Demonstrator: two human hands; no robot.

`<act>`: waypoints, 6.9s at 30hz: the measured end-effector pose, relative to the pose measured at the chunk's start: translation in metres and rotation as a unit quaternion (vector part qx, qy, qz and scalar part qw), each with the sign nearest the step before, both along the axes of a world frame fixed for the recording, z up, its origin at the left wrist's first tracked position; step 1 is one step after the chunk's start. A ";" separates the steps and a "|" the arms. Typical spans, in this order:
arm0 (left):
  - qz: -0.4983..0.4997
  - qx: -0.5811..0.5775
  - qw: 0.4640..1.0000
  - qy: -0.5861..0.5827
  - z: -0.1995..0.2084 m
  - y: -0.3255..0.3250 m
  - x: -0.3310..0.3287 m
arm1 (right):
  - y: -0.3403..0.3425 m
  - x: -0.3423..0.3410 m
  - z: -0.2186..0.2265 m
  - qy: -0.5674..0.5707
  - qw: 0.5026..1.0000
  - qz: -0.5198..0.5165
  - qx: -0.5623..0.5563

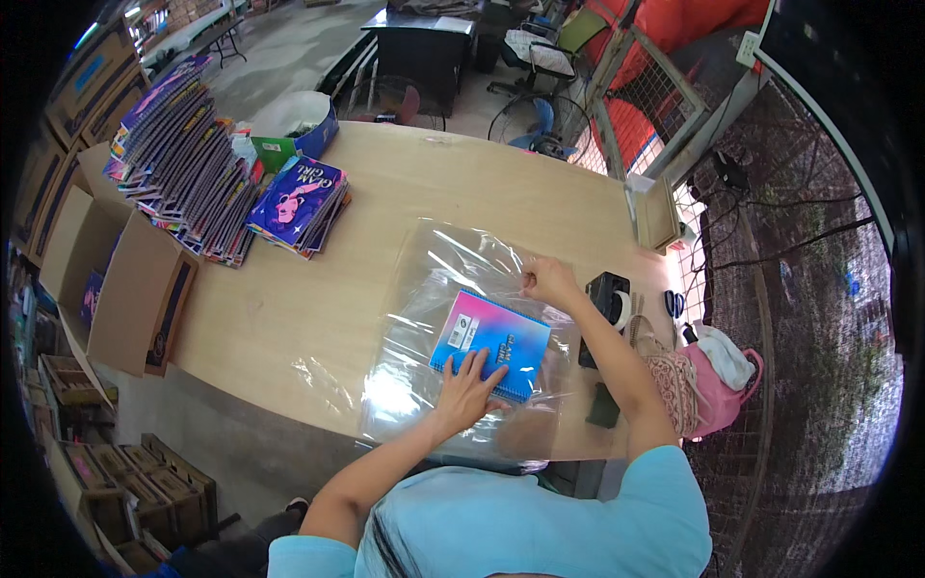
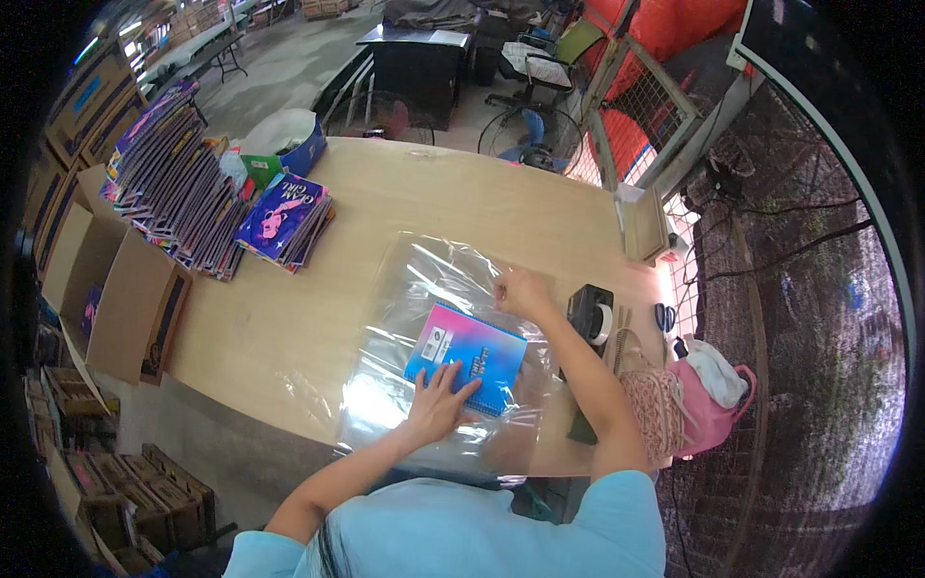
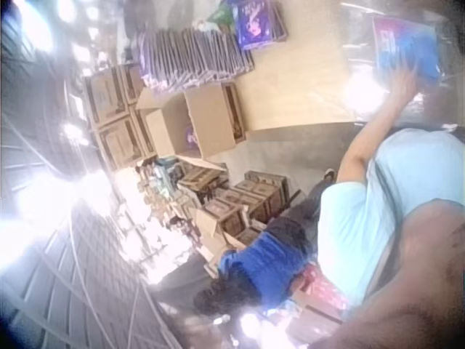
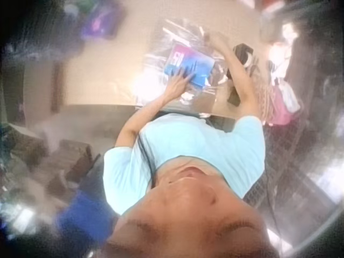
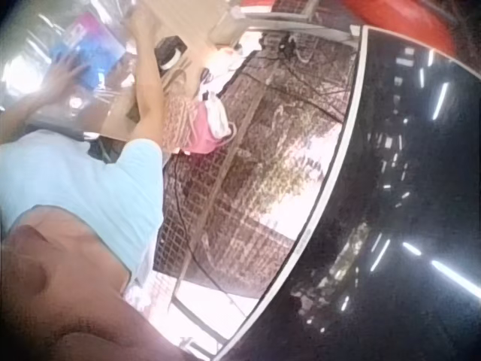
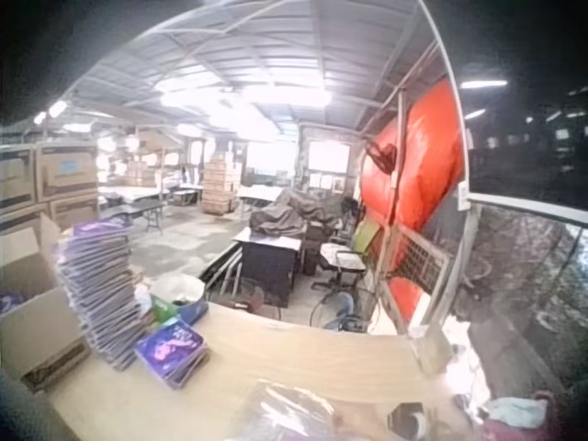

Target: The person wraps spiral-bound notebooks in clear plastic film on a wooden table. They fold the film over the notebooks and secure the edges with adhesive tape from a dispenser. The wrapped notebooks are then placed into a cardboard box.

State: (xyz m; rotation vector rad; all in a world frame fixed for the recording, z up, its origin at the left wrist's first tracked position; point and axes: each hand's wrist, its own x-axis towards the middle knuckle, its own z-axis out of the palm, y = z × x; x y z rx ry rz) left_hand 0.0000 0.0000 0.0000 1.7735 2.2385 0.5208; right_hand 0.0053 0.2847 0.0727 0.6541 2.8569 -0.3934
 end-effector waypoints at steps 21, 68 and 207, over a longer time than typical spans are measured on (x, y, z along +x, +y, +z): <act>0.015 -0.022 0.995 0.096 -0.031 0.019 -0.006 | -0.159 0.052 -0.069 0.329 0.940 -0.079 0.052; -0.090 0.074 0.993 0.012 -0.009 -0.004 -0.061 | -0.188 0.075 -0.051 0.096 0.993 -0.063 -0.013; -0.207 0.180 0.953 0.126 0.115 -0.026 -0.077 | -0.121 0.063 0.031 0.194 0.955 -0.111 -0.197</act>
